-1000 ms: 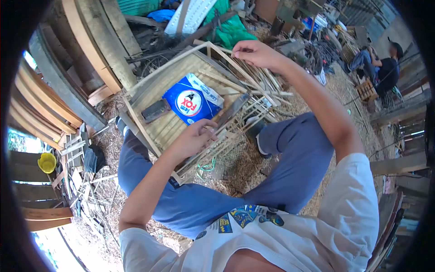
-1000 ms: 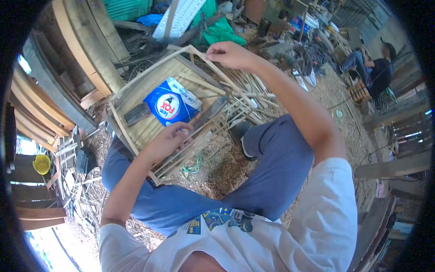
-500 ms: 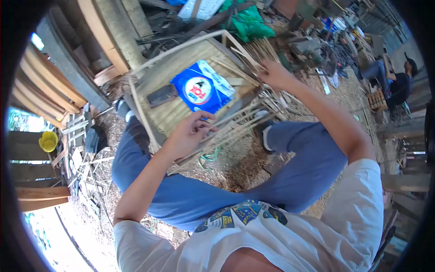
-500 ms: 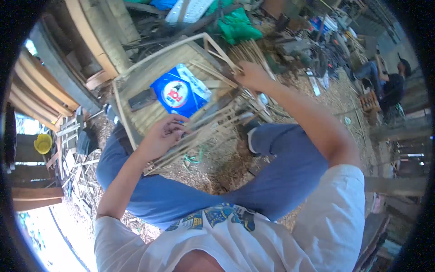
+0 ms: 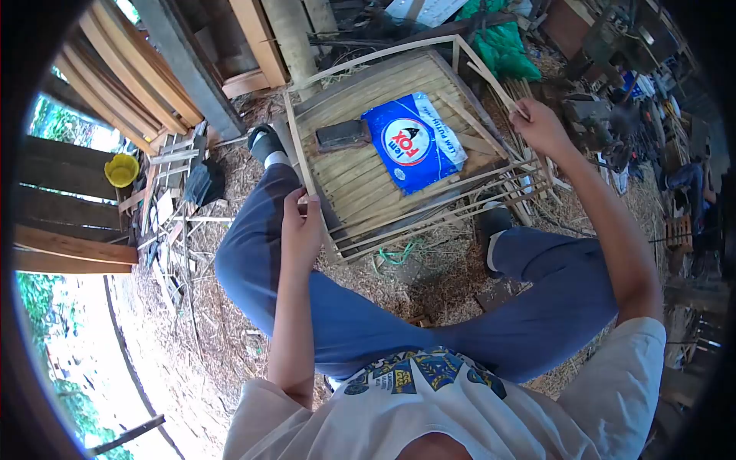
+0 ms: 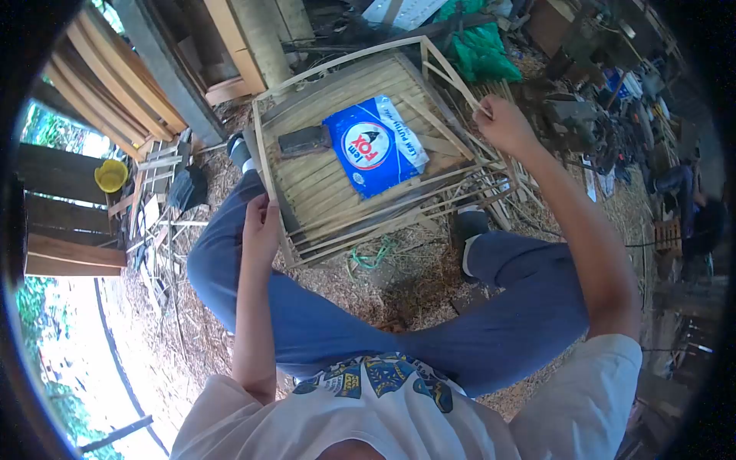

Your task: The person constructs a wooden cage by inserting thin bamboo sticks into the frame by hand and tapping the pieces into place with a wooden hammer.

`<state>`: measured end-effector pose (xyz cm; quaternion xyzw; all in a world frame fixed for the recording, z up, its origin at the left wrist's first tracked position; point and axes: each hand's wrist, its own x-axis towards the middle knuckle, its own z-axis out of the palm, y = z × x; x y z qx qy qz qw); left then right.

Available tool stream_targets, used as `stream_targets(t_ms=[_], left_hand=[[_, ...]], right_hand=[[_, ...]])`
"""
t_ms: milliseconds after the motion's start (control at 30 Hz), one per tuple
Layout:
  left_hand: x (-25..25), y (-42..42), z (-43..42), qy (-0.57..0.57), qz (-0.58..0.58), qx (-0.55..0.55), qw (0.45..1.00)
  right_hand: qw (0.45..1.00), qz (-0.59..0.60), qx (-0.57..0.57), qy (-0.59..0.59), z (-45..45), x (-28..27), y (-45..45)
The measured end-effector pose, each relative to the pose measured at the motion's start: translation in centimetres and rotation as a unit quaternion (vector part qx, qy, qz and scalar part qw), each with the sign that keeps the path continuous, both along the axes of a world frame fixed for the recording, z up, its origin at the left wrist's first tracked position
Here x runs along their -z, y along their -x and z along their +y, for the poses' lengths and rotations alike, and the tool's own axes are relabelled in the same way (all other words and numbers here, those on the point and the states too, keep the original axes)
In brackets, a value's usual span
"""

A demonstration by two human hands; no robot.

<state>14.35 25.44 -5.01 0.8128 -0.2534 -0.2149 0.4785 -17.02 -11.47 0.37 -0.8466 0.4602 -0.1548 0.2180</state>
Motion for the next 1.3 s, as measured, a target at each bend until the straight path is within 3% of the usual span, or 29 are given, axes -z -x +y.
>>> stream_targets(t_ms=[200, 500, 667, 733, 933, 1100, 1300], left_hand=[[0.0, 0.6, -0.4, 0.032, -0.084, -0.001, 0.996], [-0.9, 0.9, -1.1, 0.114, 0.022, -0.031, 0.993], [-0.3, -0.2, -0.7, 0.136, 0.057, -0.056, 0.987], [-0.1, -0.2, -0.5, 0.135, 0.093, -0.061, 0.985], [-2.3, -0.1, -0.6, 0.114, 0.178, -0.042, 0.976], [-2.7, -0.1, -0.8, 0.126, 0.207, -0.052, 0.969], [-2.9, 0.1, -1.3, 0.144, 0.185, -0.069, 0.970]], right_hand=[[0.999, -0.030, -0.008, -0.013, 0.8, -1.0, -0.2], [0.996, 0.029, -0.031, 0.077, 0.2, -0.4, 0.1], [0.998, 0.048, -0.031, 0.018, 1.2, -1.5, -0.3], [0.994, 0.049, 0.018, 0.094, 2.7, -2.4, -1.2], [0.968, -0.075, -0.198, 0.132, 7.7, -6.0, -5.3], [0.920, -0.076, -0.384, 0.027, 12.8, -4.6, -8.8], [0.908, -0.095, -0.404, -0.055, 15.1, -3.1, -10.9]])
